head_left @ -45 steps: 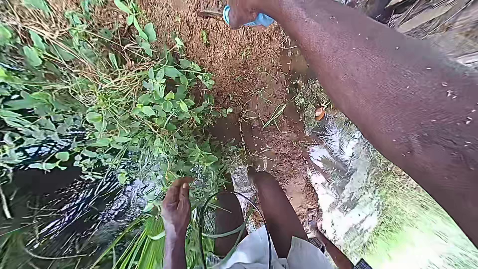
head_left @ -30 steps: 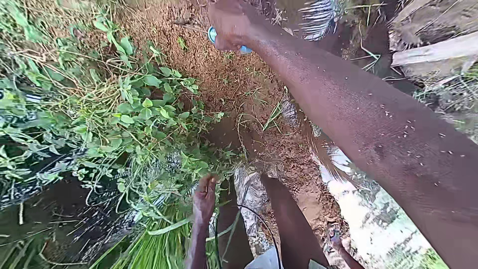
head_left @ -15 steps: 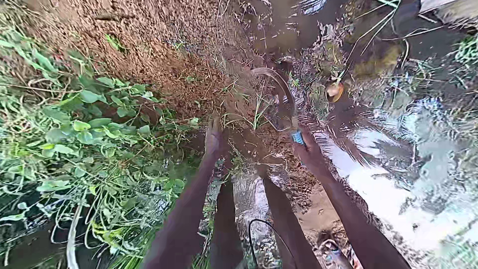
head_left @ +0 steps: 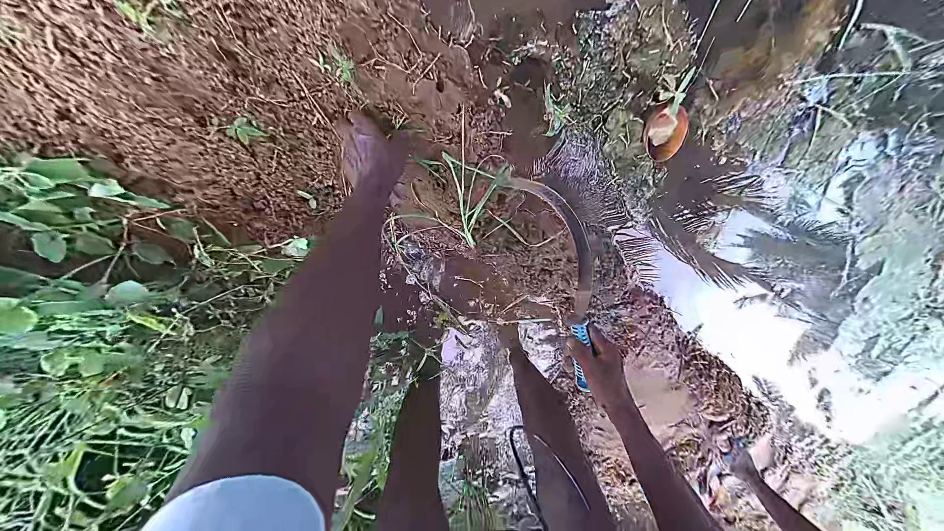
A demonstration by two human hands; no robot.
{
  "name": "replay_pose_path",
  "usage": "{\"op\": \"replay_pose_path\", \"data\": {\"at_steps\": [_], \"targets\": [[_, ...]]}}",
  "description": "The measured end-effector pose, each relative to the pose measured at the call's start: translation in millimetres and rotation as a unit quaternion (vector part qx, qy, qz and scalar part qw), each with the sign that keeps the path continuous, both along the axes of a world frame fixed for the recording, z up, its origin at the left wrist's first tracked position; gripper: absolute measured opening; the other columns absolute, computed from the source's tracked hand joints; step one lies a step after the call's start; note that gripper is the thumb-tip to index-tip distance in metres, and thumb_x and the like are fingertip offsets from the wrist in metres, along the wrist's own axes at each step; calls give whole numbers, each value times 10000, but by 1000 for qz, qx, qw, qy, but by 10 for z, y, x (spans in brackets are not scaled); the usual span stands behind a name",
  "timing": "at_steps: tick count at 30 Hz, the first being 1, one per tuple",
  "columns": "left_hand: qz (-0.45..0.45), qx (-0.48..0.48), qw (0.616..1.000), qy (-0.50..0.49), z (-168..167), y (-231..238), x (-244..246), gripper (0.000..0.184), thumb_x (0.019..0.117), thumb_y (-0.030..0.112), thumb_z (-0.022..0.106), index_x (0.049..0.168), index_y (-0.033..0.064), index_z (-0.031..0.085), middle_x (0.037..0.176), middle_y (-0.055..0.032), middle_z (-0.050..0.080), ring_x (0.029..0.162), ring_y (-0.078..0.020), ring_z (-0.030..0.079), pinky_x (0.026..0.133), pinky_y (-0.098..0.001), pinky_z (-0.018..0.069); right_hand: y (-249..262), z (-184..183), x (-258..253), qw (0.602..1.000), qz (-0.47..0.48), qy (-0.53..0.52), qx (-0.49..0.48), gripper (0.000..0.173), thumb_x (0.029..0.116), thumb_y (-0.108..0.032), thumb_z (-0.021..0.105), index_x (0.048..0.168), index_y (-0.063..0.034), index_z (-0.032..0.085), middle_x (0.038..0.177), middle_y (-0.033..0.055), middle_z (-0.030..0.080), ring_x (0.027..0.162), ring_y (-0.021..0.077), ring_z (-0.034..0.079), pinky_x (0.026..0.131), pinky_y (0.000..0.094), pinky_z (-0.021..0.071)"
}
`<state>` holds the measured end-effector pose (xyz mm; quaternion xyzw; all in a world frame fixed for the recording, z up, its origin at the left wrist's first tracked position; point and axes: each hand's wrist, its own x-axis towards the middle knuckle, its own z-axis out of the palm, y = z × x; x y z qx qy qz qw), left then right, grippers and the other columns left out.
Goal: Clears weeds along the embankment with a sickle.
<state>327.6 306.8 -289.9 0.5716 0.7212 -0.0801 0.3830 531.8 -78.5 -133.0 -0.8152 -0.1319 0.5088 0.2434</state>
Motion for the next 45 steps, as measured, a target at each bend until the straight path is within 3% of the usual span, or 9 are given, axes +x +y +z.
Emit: {"op": "replay_pose_path", "data": {"at_steps": [5, 12, 18, 21, 26, 32, 36, 41, 45], "targets": [[-88, -37, 993, 73, 128, -61, 119, 486, 1067, 248, 423, 1415, -86, 474, 1378, -356, 543, 1295, -521, 531, 1015, -717, 403, 726, -362, 191, 989, 115, 43, 83, 345, 960, -194, 579, 1253, -16, 622, 786, -2, 658, 610, 58, 615, 583, 254, 555], [-146, -13, 985, 88, 191, -84, -56, 363, 1031, 214, 526, 1258, -63, 584, 1252, -357, 611, 1207, -547, 580, 931, -750, 433, 2223, -1000, 188, 922, 356, -10, 148, 353, 1040, -282, 548, 1290, -41, 616, 894, 97, 662, 708, 174, 614, 686, 404, 530], [-191, -27, 980, 56, 225, -431, -288, 339, 1059, 142, 452, 1310, -56, 565, 1229, -386, 601, 1164, -589, 581, 916, -756, 445, 931, -1017, 361, 944, 331, -16, 8, 406, 1058, -328, 528, 1328, -30, 584, 901, 164, 670, 726, 271, 655, 703, 504, 554], [-200, -68, 977, 40, 181, -939, -345, 398, 1089, 240, 436, 1271, -76, 596, 1203, -379, 619, 1146, -569, 601, 927, -730, 459, 266, -770, 275, 958, 287, 9, -19, 424, 1024, -340, 537, 1260, 1, 630, 838, 103, 666, 686, 171, 637, 677, 392, 555], [8, -54, 998, 19, 245, -1286, -710, 372, 1060, 191, 470, 1295, -81, 567, 1198, -372, 609, 1141, -540, 596, 951, -719, 441, 675, -722, 296, 957, 282, 35, 64, 329, 1004, -286, 596, 1228, -52, 657, 781, 46, 653, 607, 108, 596, 583, 331, 540], [41, 24, 998, -29, 183, -1369, -860, 402, 1104, 243, 400, 1335, -30, 584, 1173, -325, 640, 1122, -482, 620, 965, -680, 442, 1848, -987, -115, 949, 282, 95, 102, 390, 1057, -323, 535, 1356, -79, 587, 754, 57, 604, 542, 142, 554, 530, 341, 515], [46, 42, 995, -74, 232, -1402, -879, 400, 1106, 233, 408, 1299, -64, 595, 1145, -334, 645, 1098, -475, 631, 965, -674, 449, 1290, -1133, -76, 941, 328, 77, 31, 348, 1052, -320, 533, 1201, -18, 622, 754, 103, 591, 593, 200, 563, 595, 418, 506], [183, 12, 973, -140, 300, -2172, -1001, 330, 1094, 159, 441, 1325, -32, 579, 1141, -251, 656, 1005, -326, 654, 910, -557, 512, 333, -575, 174, 922, 379, 59, -56, 422, 1024, -342, 533, 1235, 4, 650, 965, 177, 694, 867, 280, 672, 807, 503, 530], [312, 12, 922, -228, 193, -2596, -842, 298, 1084, 137, 457, 1320, -14, 558, 1074, -89, 641, 883, -89, 635, 811, -303, 563, 43, -498, 224, 938, 344, 43, -7, 428, 997, -345, 548, 1221, 2, 660, 872, 117, 691, 733, 179, 651, 693, 405, 547]]}}
